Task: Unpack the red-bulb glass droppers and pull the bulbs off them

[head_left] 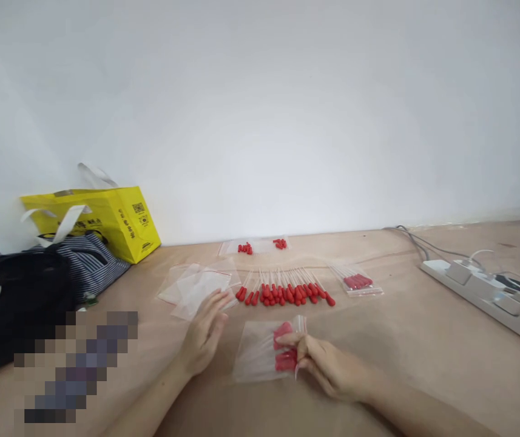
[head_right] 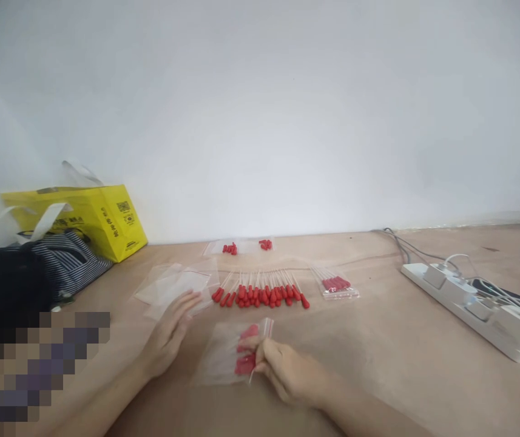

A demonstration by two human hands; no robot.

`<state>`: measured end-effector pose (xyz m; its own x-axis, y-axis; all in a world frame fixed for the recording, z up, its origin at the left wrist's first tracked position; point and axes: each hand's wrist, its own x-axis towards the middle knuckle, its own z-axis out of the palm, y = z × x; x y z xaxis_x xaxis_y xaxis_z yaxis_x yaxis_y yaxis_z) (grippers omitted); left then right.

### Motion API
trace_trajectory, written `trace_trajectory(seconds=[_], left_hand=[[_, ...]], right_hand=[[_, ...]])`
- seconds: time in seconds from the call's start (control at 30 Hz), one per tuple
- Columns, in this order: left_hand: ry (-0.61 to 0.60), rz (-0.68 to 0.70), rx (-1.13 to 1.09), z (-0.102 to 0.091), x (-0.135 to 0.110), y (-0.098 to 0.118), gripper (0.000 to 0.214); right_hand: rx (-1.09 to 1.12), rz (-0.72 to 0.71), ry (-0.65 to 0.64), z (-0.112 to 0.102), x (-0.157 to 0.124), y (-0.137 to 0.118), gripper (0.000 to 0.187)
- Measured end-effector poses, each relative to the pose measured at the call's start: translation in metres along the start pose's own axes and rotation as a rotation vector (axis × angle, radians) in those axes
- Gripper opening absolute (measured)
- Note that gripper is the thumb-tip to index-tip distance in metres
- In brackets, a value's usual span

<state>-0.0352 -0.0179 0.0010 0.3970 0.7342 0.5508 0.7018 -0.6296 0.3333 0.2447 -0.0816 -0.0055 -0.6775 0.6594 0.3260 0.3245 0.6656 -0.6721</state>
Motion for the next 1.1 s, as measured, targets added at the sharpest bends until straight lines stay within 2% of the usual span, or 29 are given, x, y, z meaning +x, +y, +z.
trace_trajectory(seconds=[0.07,0.17,0.27,0.33,0.43,0.5,0.73,0.93,1.1], left_hand=[[-0.191,0.075,-0.064,0.000,-0.002,0.015,0.037],[-0.484,0.155,-0.126,0.001,-0.005,0.035,0.046],[-0.595,0.113,-0.119,0.006,-0.010,0.048,0.057],[-0.578,0.064,-0.082,0.011,-0.014,0.053,0.058],[-0.492,0.008,-0.021,0.020,-0.020,0.060,0.051],[-0.466,-0.021,0.008,0.025,-0.023,0.064,0.049],[-0.448,-0.095,0.002,0.028,-0.024,0.070,0.051],[-0.415,-0.125,-0.022,0.027,-0.024,0.069,0.052],[-0.398,-0.146,-0.055,0.031,-0.025,0.070,0.051]], right_hand=[[0.031,0.009,-0.076,0.000,0.002,-0.004,0.013],[0.000,0.009,-0.125,-0.005,0.003,-0.003,0.014],[-0.106,0.032,-0.056,-0.008,0.002,0.008,0.017],[-0.174,0.117,0.096,-0.008,0.002,0.020,0.018],[-0.228,0.324,0.348,-0.005,0.002,0.034,0.021],[-0.218,0.437,0.431,-0.001,0.004,0.038,0.023],[-0.128,0.512,0.477,0.011,0.017,0.024,0.019],[-0.288,0.716,0.491,0.009,0.009,0.012,0.024],[-0.170,0.646,0.417,0.010,0.005,0.008,0.018]])
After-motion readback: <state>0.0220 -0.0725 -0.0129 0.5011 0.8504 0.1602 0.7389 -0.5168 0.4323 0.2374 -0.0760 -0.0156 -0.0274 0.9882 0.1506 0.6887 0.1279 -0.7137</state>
